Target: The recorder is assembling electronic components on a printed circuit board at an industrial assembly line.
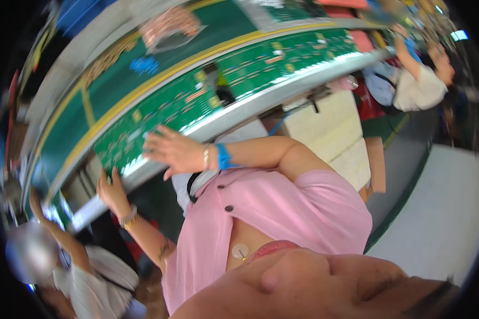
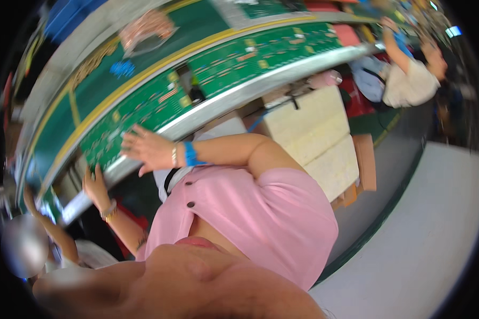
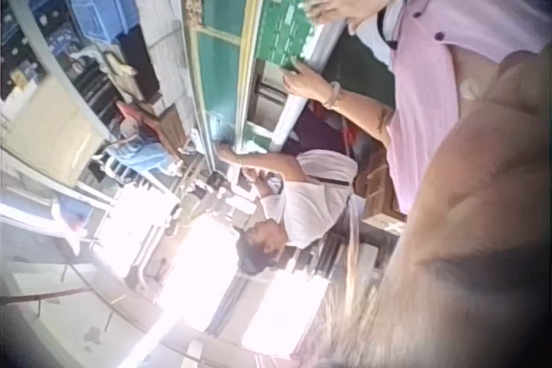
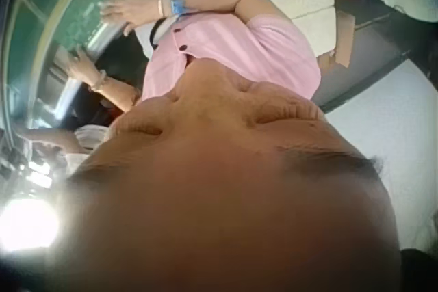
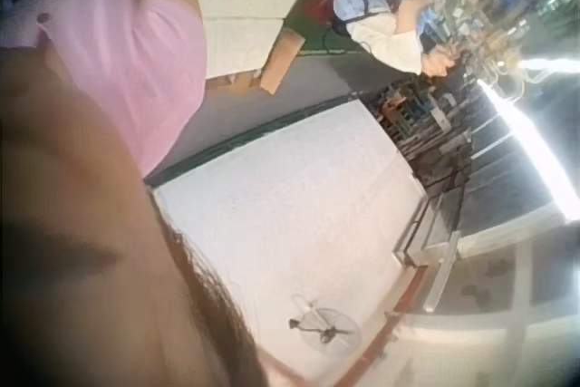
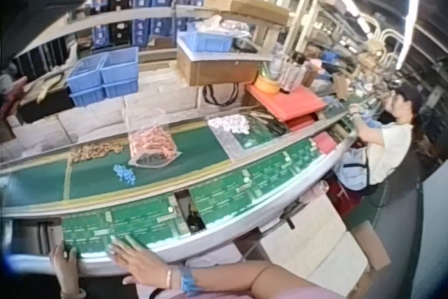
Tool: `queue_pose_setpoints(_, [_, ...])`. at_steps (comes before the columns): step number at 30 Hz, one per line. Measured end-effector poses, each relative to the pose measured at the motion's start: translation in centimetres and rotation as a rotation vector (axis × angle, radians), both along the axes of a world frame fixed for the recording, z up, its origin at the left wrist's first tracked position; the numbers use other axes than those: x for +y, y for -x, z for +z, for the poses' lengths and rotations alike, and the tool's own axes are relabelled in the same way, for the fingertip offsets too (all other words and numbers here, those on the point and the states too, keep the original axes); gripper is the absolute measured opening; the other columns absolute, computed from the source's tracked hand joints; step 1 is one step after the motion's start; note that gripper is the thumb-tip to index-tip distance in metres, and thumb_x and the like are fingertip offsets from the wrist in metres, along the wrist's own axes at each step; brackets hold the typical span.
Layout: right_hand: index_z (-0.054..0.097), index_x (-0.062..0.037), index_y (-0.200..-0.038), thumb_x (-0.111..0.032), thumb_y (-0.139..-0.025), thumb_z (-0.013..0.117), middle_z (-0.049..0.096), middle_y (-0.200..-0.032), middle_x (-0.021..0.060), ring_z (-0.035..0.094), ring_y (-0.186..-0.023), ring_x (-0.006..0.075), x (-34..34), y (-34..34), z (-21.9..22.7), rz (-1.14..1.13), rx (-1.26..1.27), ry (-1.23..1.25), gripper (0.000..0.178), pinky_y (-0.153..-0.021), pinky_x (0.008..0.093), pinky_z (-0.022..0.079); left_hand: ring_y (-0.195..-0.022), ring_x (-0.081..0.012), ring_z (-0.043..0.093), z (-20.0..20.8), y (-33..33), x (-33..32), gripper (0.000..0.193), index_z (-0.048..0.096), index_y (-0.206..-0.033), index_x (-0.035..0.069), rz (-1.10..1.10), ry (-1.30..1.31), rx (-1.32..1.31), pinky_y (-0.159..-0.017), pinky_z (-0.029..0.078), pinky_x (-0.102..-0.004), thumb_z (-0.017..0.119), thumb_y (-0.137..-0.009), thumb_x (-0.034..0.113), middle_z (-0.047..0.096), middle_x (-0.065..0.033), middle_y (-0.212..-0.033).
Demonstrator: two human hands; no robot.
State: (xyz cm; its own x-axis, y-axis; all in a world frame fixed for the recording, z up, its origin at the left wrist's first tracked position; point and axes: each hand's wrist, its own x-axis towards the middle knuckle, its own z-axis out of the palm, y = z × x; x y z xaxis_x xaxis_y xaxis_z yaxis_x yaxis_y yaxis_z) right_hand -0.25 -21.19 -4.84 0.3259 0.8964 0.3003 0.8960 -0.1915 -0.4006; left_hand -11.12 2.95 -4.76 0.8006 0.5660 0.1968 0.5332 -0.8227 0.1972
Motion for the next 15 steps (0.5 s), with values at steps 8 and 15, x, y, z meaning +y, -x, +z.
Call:
queue_pose_setpoints(8, [0.038,-0.0047,-0.130,-0.058,-0.072,0.054,0.040,-0.134,0.0078,0.026,-0.130,0.0288,-1.1,-0.1,-1.4,-0.095,-0.187,0.052,0.081,-0.108,0.0516,0.010,-0.096,-0.0333,0.056,0.4,0.8,1.1,0.045,0.058,-0.110,-0.002,0.019,0.065,0.071,-0.085,0.040,-0.0399,0.060,-0.081,0.032,0.061,-0.0191,-0.103])
queue_pose_setpoints(15, [0.041,-0.0047,-0.128,-0.056,-0.070,0.058,0.042,-0.132,0.0075,0.028,-0.129,0.0291,-3.7,-1.3,-1.6,-0.114,-0.161,0.022,0.079,-0.108,0.0526,0.009,-0.099,-0.0312,0.057,0.0,0.5,1.4,0.047,0.055,-0.114,-0.002,0.106,0.241,0.024,-0.087,0.040,-0.0379,0.060,-0.082,0.032,0.061,-0.0190,-0.105])
